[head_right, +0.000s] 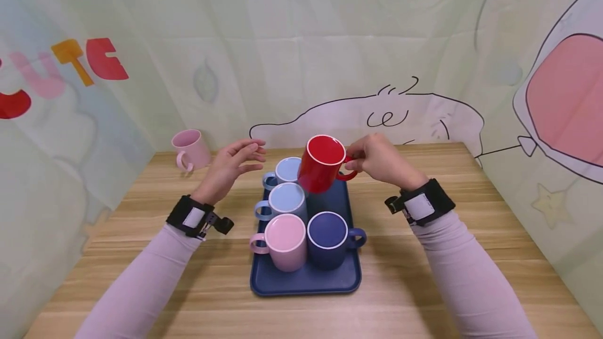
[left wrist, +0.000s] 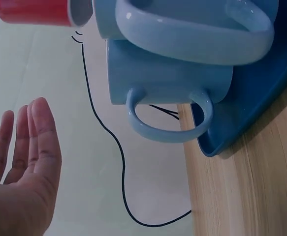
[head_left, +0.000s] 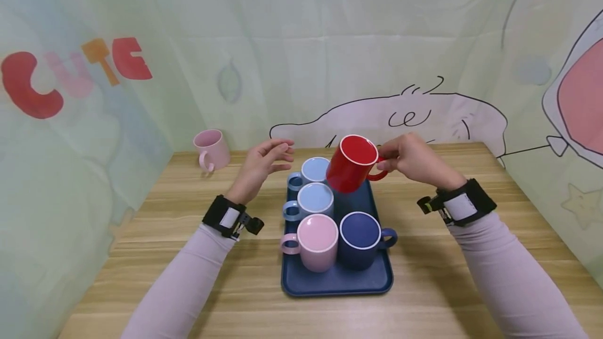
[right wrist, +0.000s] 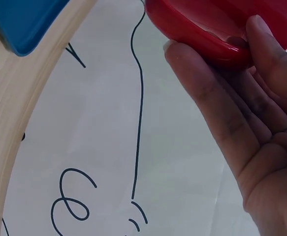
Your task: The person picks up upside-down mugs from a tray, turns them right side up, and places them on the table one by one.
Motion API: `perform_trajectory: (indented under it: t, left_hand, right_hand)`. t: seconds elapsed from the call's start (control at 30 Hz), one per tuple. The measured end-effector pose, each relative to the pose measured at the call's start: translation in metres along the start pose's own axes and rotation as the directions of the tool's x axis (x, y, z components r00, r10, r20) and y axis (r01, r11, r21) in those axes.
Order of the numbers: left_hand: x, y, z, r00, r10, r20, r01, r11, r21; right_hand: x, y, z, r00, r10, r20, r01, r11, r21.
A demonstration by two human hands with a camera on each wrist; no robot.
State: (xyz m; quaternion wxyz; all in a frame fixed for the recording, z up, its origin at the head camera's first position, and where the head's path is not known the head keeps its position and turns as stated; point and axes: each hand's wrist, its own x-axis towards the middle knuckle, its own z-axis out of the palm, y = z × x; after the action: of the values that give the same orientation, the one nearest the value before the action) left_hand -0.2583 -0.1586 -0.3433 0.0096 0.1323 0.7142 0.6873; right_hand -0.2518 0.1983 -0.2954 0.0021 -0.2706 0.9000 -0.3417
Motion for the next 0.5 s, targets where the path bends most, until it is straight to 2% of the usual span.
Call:
perform_trajectory:
  t: [0.33, 0.5]
  left_hand:
    - [0.001, 0.003, 0.007, 0.999, -0.027, 0.024, 0.028, 0.999, -0.021]
    - [0.001, 0.004, 0.011, 0.999, -0.04, 0.033, 0.041, 0.999, -0.025]
  right_hand:
    - [0.004, -0.003, 0.0, 0.996, 0.025, -0.088, -0.017, 0.995, 0.094]
    - [0.008, -0.004, 0.002, 0.991, 0.018, -0.135, 0.003, 0.988, 0.151]
